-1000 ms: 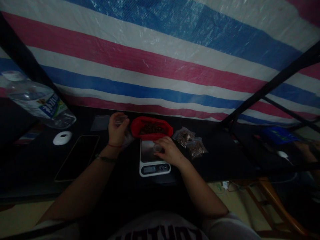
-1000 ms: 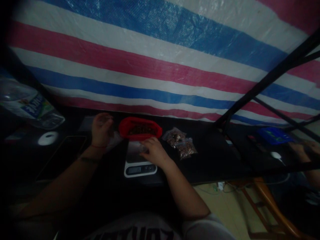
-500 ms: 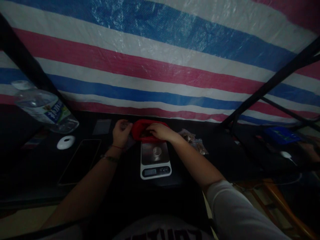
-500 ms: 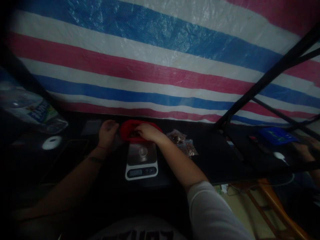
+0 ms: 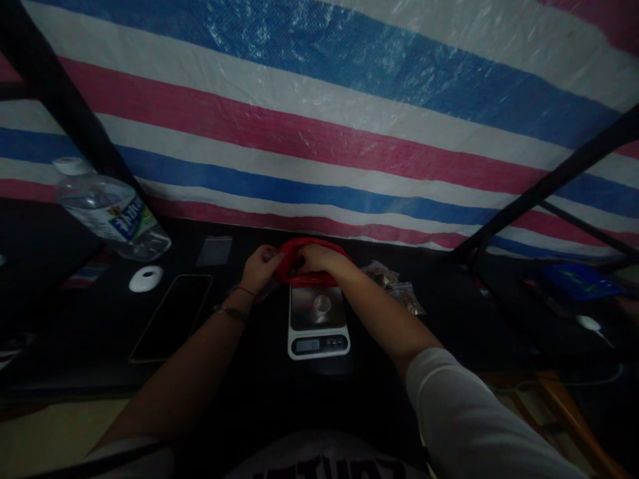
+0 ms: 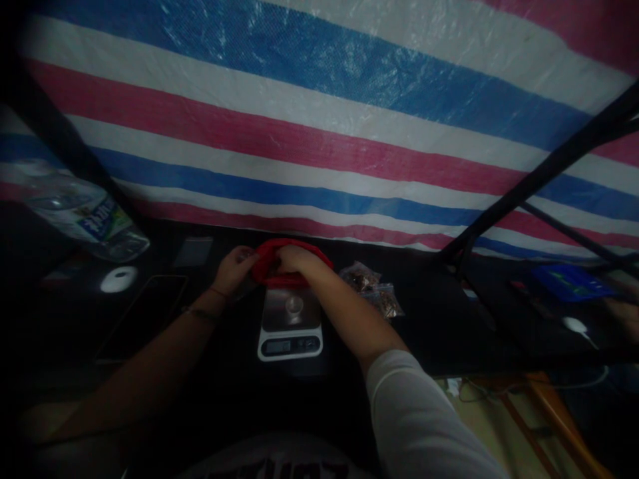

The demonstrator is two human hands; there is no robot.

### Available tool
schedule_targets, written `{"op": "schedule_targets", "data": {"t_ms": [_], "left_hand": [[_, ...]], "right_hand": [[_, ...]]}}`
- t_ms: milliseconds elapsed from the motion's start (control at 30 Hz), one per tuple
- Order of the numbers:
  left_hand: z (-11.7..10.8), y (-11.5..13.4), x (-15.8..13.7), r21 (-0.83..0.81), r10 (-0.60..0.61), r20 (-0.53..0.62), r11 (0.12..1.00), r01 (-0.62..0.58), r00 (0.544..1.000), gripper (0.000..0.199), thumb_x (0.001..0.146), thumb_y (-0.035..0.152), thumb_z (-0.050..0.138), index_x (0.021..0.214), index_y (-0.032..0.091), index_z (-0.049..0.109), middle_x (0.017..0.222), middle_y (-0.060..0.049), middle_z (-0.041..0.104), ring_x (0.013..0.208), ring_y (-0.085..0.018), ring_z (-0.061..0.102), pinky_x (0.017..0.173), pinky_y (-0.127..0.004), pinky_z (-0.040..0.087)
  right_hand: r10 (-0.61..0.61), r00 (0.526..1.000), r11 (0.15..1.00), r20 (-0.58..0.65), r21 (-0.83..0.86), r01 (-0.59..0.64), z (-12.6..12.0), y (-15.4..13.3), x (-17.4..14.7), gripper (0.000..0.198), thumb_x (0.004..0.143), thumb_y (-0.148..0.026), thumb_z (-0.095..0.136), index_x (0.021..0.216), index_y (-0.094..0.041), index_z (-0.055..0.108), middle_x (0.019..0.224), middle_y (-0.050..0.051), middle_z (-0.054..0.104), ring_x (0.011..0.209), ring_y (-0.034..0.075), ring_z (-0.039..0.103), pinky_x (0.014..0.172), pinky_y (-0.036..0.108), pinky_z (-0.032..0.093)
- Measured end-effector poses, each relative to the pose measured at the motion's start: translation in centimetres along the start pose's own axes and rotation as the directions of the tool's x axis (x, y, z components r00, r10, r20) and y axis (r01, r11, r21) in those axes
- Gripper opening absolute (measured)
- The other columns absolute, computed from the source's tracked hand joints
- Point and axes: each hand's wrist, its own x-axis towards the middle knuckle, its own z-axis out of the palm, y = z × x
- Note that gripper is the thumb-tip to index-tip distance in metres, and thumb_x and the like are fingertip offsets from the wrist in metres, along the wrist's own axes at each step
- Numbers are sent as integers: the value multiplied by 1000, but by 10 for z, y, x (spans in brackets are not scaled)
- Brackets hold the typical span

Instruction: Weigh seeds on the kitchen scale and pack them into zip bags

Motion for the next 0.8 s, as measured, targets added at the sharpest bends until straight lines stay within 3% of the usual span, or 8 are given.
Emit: {"op": "schedule_targets", "data": {"t_ms": [133,233,367,533,800], "left_hand": [[-1,2,0,-21,-10,12,1000,11,1000,37,73,52,59,89,19,63,82,-3,64,77,-19,59,71,-29,45],[0,1,0,-31,-12,12,999,13,1000,38,72,52,60,89,18,63,81,-3,64,77,-18,58,72,-29,45],[1,-1,1,-60,-26,11,998,27,1000,39,72,53,60,89,18,63,81,-3,64,77,-18,58,71,-29,45],[2,-4,2,-70,-32,15,997,33,999,40,71,53,60,90,18,63,83,-3,65,77,-18,58,71,-28,45],[2,-4,3,-55,-22,3,998,23,1000,37,71,52,60,87,19,64,80,-2,64,75,-17,57,70,-27,44]], "right_hand": [[-11,986,1000,167,25,7,-2,1,1,36,72,-33,73,104,-16,73,89,5,75,71,15,65,61,20,45],[-17,977,1000,211,24,12,-5,-3,1,37,73,-30,73,106,-14,72,92,7,74,74,16,65,64,22,45],[-23,986,1000,167,-9,25,-7,-7,0,33,72,-18,71,104,-13,73,93,8,74,73,16,64,65,23,45],[-28,990,1000,136,-1,28,-3,-4,-2,28,75,-16,68,103,-13,73,94,7,74,72,14,64,65,22,44],[-61,994,998,89,30,59,0,11,-6,34,78,-11,61,109,-19,70,106,5,72,90,16,66,77,20,46]]}}
